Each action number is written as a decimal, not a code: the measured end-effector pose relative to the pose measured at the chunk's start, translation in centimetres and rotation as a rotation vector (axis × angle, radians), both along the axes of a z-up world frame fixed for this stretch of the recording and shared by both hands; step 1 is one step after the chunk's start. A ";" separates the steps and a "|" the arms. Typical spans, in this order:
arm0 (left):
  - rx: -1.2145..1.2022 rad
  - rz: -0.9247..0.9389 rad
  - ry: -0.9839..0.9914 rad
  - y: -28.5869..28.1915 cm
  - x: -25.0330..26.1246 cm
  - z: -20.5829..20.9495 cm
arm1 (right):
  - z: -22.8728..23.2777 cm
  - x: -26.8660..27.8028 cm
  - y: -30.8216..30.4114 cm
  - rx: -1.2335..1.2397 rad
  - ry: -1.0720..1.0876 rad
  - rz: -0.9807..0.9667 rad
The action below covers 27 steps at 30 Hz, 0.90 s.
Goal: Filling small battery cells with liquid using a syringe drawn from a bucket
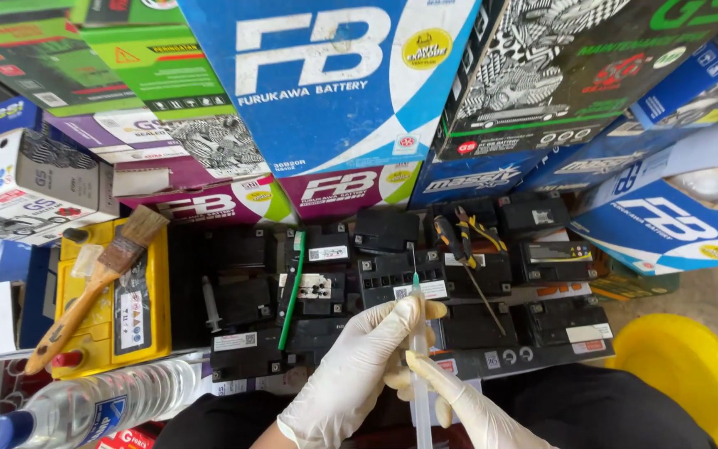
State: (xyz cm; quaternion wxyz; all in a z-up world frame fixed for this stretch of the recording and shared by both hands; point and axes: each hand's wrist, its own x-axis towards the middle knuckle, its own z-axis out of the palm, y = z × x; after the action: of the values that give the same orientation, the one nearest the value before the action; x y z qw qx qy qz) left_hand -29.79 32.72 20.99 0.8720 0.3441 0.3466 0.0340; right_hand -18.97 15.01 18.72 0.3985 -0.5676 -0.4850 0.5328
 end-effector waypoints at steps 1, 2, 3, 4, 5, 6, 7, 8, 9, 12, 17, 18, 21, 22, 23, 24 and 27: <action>-0.009 -0.002 0.007 -0.1 0.1 0.1 | -1.5 0.0 -0.5 -0.009 0.007 -0.002; -0.044 0.018 -0.019 -0.3 0.2 0.1 | -3.0 -0.1 -1.0 -0.034 -0.045 0.008; -0.079 0.039 -0.045 -0.4 0.2 0.2 | -4.4 -0.1 -1.5 -0.060 -0.098 0.019; -0.083 0.042 -0.042 -0.6 0.3 0.0 | -4.0 -0.4 -1.3 -0.065 -0.095 0.022; -0.087 0.067 0.004 -0.8 0.4 -0.2 | -3.6 -0.7 -1.2 -0.057 -0.120 -0.078; -0.090 0.093 0.049 -1.0 0.5 -0.4 | -3.2 -1.0 -1.0 -0.048 -0.147 -0.178; -0.094 0.096 0.051 -1.3 0.5 -0.6 | -4.1 -0.9 -1.4 -0.052 -0.145 -0.174; -0.116 0.123 0.024 -1.5 0.4 -0.7 | -5.1 -0.8 -1.8 -0.191 -0.082 -0.165; -0.137 0.150 -0.002 -1.7 0.4 -0.9 | -6.0 -0.7 -2.1 -0.330 -0.019 -0.156; -0.221 0.174 0.079 -2.4 0.4 -0.7 | -0.2 -1.7 4.4 -1.056 0.767 -0.791; -0.236 0.196 0.193 -2.9 0.5 0.5 | 0.3 -2.4 4.8 -0.979 0.933 -0.951; -0.280 0.213 0.211 -3.0 0.6 0.3 | 0.8 -2.5 5.2 -1.010 1.029 -0.997; -0.288 0.205 0.219 -3.1 0.5 0.3 | -0.2 -2.6 4.6 -0.981 1.134 -1.036; -0.289 0.206 0.219 -3.2 0.5 0.1 | -0.2 -2.6 4.3 -0.983 1.134 -1.035; -0.270 0.200 0.186 -3.2 0.4 0.0 | -0.2 -2.6 4.1 -0.944 0.911 -0.950; -0.251 0.194 0.153 -3.2 0.4 -0.2 | -0.2 -2.6 3.9 -0.894 0.699 -0.858; -0.253 0.170 0.210 -3.0 0.3 0.1 | 0.3 -2.7 4.2 -1.008 0.676 -0.870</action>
State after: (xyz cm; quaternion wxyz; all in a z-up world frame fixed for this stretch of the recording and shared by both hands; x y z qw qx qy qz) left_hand -29.44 29.73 21.09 0.8612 0.2031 0.4652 0.0274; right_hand -21.72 19.25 19.06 0.3922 -0.6276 0.2354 0.6300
